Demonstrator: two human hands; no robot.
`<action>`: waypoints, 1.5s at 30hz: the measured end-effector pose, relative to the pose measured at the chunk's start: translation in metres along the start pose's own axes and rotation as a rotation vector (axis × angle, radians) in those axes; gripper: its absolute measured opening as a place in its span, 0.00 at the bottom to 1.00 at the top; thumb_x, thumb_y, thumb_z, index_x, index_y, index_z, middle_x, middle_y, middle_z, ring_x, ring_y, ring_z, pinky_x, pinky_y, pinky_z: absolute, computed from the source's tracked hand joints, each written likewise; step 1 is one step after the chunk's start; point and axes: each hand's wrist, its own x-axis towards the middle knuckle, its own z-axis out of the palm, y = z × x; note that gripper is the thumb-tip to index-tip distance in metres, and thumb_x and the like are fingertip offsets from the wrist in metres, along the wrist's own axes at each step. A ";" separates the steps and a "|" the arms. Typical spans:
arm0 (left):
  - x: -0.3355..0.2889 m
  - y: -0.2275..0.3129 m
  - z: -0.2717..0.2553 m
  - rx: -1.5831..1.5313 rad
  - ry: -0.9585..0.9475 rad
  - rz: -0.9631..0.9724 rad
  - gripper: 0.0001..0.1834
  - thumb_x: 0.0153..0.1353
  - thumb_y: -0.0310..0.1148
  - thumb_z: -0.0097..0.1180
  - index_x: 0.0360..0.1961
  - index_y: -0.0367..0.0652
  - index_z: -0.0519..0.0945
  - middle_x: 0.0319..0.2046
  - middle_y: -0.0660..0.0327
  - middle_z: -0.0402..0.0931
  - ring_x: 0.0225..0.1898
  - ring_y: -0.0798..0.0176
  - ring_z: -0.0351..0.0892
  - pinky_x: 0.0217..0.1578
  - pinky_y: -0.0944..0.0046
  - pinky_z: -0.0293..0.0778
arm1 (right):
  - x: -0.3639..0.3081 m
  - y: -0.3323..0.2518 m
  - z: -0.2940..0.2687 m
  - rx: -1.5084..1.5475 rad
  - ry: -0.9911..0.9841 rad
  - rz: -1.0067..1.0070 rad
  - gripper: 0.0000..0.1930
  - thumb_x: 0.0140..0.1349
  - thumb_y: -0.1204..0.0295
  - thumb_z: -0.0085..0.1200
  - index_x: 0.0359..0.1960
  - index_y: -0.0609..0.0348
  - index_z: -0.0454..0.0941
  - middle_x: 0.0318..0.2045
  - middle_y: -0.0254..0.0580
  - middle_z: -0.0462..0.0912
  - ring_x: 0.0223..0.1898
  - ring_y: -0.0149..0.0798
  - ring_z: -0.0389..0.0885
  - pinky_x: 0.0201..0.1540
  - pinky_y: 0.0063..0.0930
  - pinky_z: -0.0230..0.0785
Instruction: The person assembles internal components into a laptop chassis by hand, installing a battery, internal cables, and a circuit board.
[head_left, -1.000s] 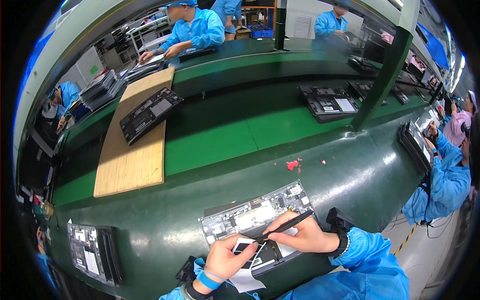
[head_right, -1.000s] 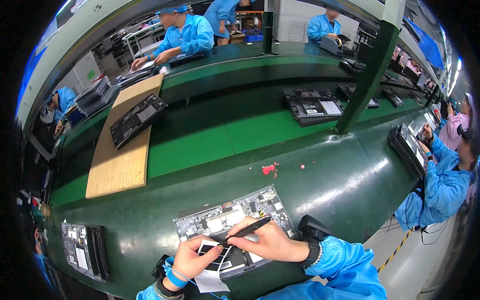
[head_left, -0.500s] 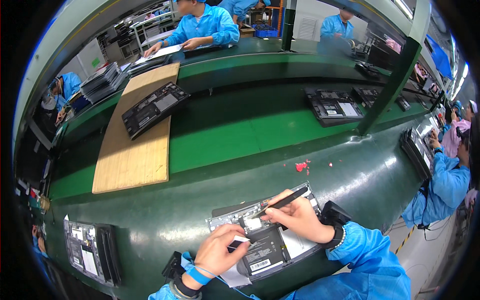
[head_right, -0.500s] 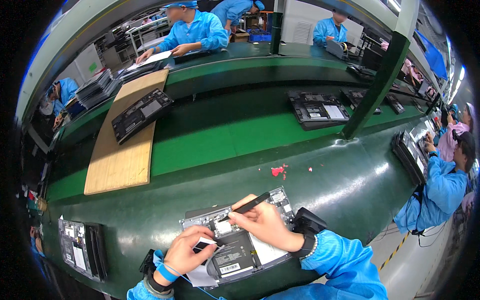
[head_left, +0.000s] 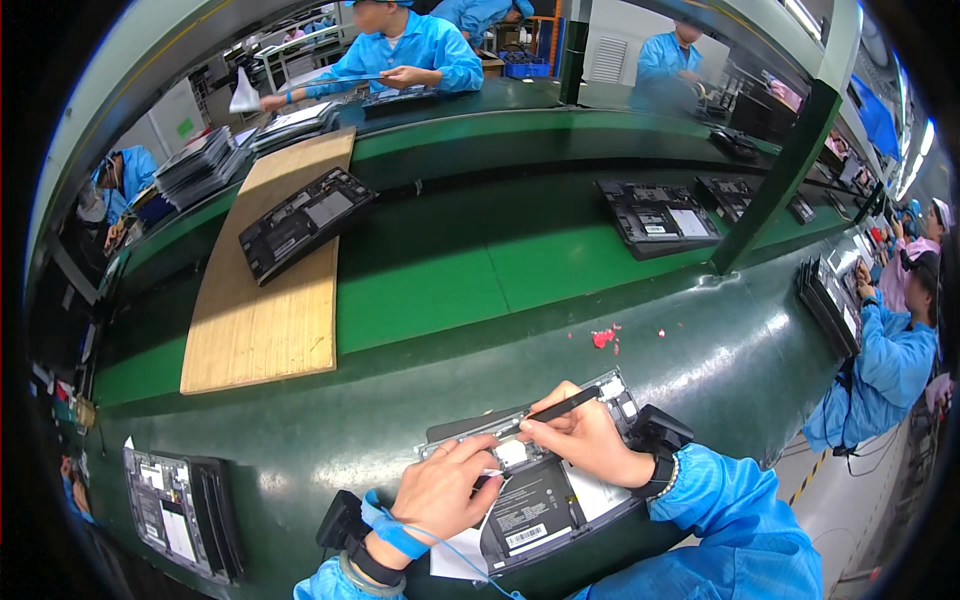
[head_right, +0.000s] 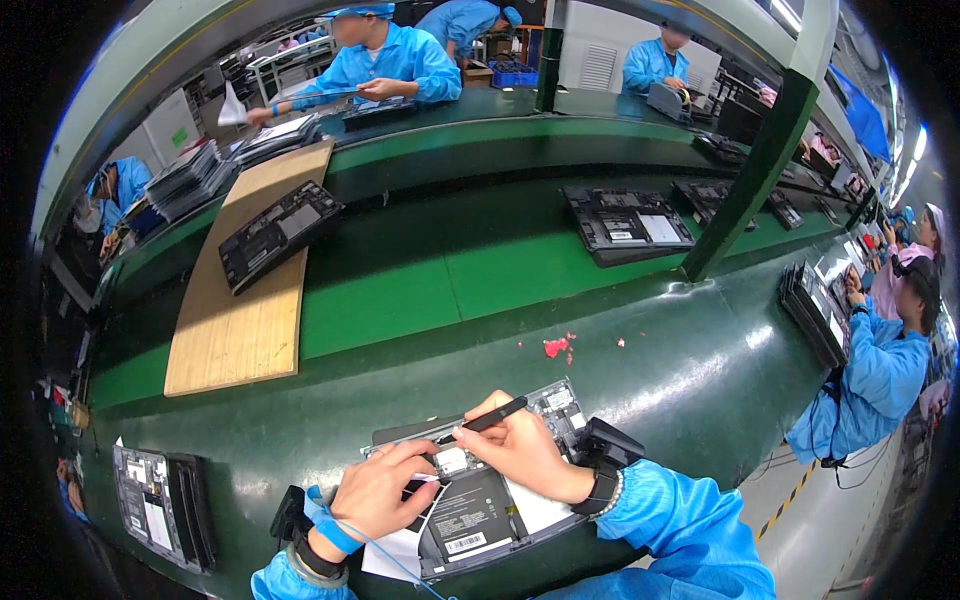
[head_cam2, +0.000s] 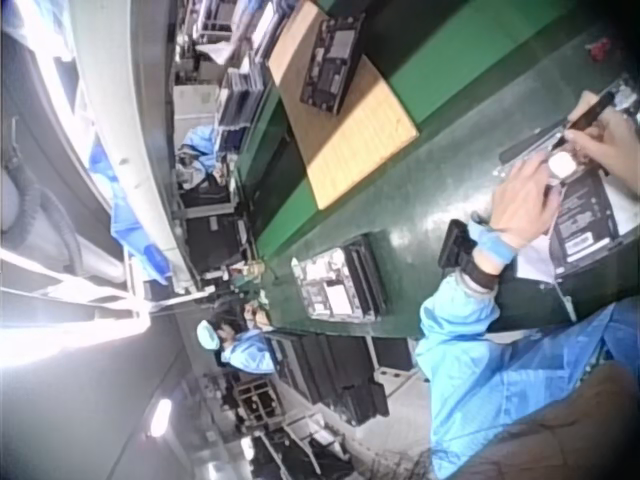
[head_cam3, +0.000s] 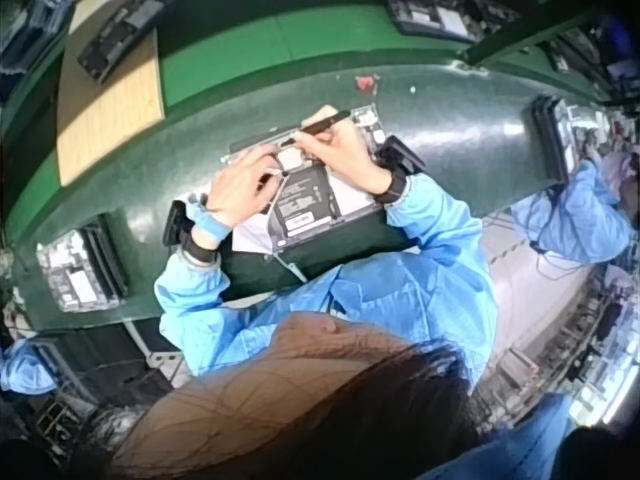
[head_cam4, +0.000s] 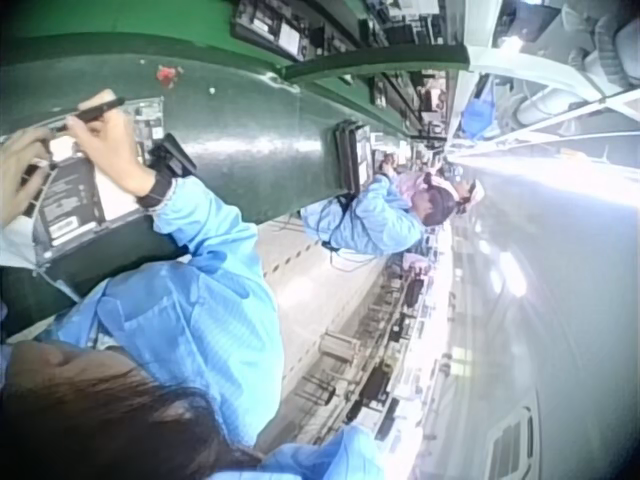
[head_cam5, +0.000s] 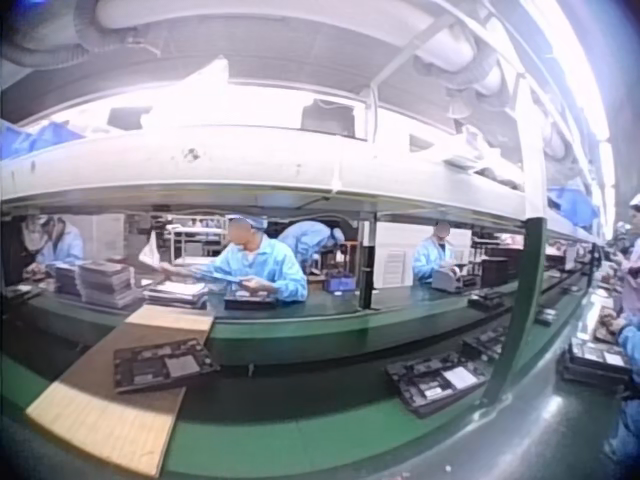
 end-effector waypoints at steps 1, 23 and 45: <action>-0.001 -0.003 0.002 -0.001 0.002 0.000 0.07 0.49 0.33 0.55 0.29 0.44 0.75 0.42 0.63 0.73 0.39 0.55 0.74 0.36 0.60 0.72 | 0.000 0.000 -0.001 -0.001 -0.001 0.000 0.10 0.55 0.75 0.55 0.33 0.65 0.67 0.28 0.43 0.79 0.34 0.30 0.80 0.33 0.19 0.73; -0.006 -0.002 0.008 -0.003 0.062 0.041 0.06 0.48 0.32 0.55 0.27 0.43 0.75 0.46 0.61 0.73 0.35 0.55 0.73 0.34 0.62 0.72 | 0.003 0.000 0.000 -0.235 -0.047 0.083 0.10 0.55 0.78 0.55 0.31 0.64 0.65 0.30 0.44 0.78 0.34 0.30 0.79 0.34 0.20 0.73; -0.055 -0.019 0.027 -1.137 0.368 -0.367 0.05 0.55 0.26 0.54 0.31 0.35 0.75 0.33 0.61 0.76 0.34 0.73 0.72 0.36 0.72 0.68 | 0.012 -0.007 -0.035 -0.213 0.035 0.061 0.12 0.54 0.70 0.57 0.34 0.66 0.71 0.25 0.40 0.80 0.27 0.27 0.79 0.30 0.19 0.71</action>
